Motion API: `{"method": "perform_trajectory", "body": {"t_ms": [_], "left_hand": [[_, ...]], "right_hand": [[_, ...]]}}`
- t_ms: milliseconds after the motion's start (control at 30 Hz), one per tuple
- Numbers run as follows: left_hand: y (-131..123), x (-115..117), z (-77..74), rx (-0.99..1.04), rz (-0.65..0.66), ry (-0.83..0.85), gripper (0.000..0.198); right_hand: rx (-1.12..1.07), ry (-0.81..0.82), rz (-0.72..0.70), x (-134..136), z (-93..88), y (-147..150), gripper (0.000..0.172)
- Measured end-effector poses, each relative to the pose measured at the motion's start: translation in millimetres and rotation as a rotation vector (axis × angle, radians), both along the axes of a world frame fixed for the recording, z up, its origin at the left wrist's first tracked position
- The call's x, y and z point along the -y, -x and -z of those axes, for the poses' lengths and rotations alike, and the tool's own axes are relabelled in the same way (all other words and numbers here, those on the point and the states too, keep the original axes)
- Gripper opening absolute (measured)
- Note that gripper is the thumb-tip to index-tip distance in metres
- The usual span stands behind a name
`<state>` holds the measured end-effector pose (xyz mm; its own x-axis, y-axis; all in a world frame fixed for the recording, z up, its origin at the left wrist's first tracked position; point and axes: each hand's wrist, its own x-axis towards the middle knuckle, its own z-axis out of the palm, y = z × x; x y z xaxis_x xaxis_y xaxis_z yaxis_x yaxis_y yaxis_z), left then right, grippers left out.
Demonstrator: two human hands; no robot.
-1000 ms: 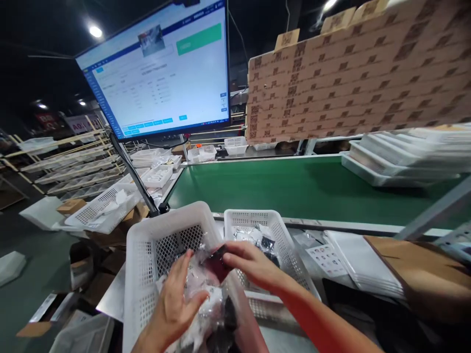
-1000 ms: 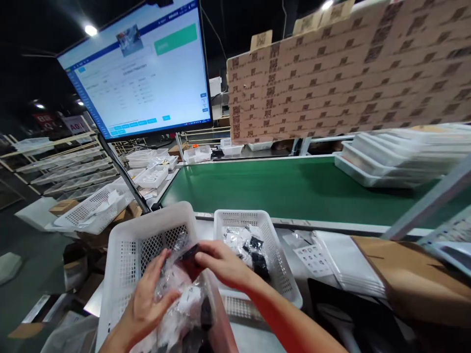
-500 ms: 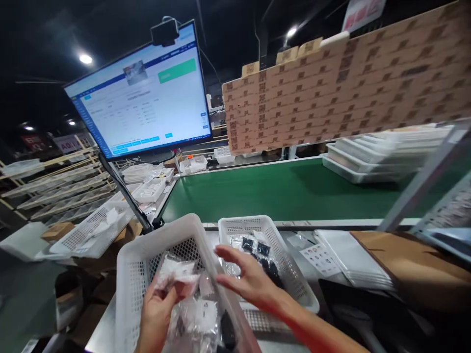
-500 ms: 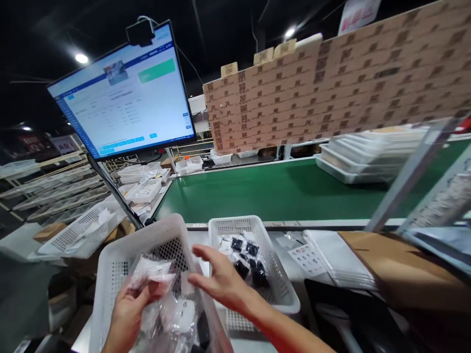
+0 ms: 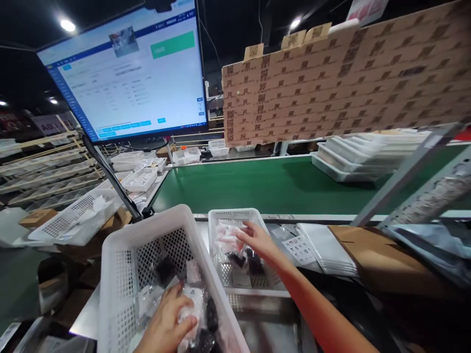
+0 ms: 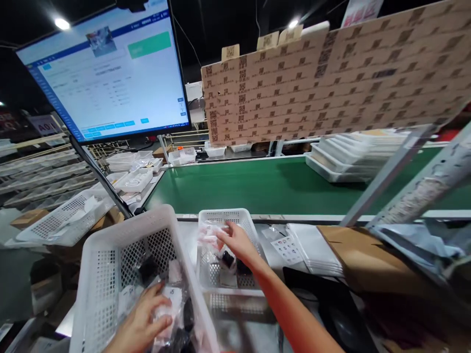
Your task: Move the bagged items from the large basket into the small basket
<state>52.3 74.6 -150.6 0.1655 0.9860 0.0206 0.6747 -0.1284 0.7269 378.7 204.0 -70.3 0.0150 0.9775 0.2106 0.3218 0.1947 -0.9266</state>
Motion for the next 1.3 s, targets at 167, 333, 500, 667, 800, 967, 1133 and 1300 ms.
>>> {"method": "perform_trajectory", "body": {"t_ms": [167, 333, 500, 667, 800, 967, 1133, 1300], "left_hand": [[-17, 0, -5.8, 0.063, -0.013, -0.1, 0.02], [-19, -1, -58.4, 0.45, -0.331, -0.282, 0.044], [-18, -2, -62.3, 0.463, -0.266, -0.424, 0.092], [3, -3, -26.4, -0.431, -0.221, -0.158, 0.08], [-9, 1, -9.7, -0.771, -0.25, 0.183, 0.084], [-11, 2, -4.8, -0.755, -0.132, 0.088, 0.057], [44, -8, -10.7, -0.154, -0.224, -0.124, 0.054], [36, 1, -48.2, 0.458, -0.407, -0.125, 0.067]], "right_hand": [[0.284, -0.388, 0.06, 20, 14.2, 11, 0.052], [0.012, -0.317, -0.484, 78, 10.0, 67, 0.081], [-0.338, -0.106, -0.531, 84, 11.7, 99, 0.072], [-0.234, 0.039, -0.138, 36, 11.0, 37, 0.082], [0.211, -0.065, 0.165, 12, 15.8, -9, 0.09], [0.155, -0.15, -0.024, 26, 23.2, 7, 0.065], [0.102, -0.234, -0.268, 44, 15.3, 32, 0.037], [-0.099, -0.213, -0.513, 53, 5.2, 66, 0.085]]}}
